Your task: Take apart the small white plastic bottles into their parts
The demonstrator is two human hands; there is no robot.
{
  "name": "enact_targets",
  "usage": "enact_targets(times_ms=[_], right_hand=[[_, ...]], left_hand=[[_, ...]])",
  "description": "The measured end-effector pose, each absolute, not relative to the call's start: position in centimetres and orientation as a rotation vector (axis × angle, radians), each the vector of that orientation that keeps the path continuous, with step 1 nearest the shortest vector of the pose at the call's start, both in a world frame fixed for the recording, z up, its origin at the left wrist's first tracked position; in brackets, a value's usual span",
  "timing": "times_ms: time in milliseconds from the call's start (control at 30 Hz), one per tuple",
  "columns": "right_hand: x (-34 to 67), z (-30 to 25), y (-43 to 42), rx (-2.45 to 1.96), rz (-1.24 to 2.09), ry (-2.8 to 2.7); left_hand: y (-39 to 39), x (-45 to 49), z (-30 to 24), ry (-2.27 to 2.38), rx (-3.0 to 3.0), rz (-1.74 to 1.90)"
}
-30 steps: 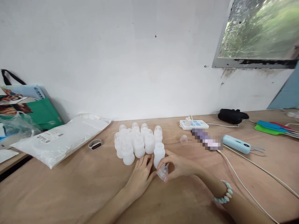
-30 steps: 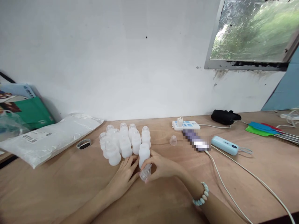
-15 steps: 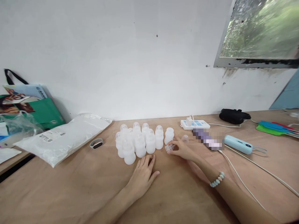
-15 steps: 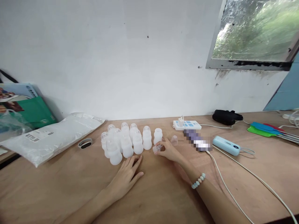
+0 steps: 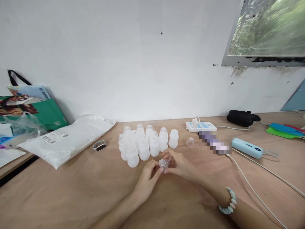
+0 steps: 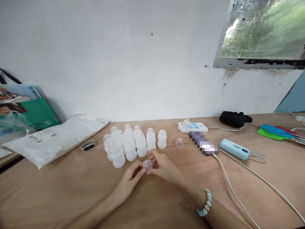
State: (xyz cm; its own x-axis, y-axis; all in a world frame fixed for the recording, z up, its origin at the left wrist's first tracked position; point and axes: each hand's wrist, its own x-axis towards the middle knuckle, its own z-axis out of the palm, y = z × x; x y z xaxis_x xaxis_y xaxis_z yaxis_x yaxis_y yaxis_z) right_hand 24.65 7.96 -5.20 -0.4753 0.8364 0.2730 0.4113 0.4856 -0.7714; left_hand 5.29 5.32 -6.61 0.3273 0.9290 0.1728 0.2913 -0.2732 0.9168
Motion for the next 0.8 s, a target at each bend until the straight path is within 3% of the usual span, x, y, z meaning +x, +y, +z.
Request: enact_targets(times_ms=[467,800], right_hand=[[23.2,-6.0,6.7,-0.834,0.627,-2.082],[22.9,-6.0,6.2,-0.869,0.701,-2.055]], left_hand=[[6.2,5.1,-7.3,0.924,1.319,1.026],[6.1,4.7,-6.2,0.885,1.227,0.934]])
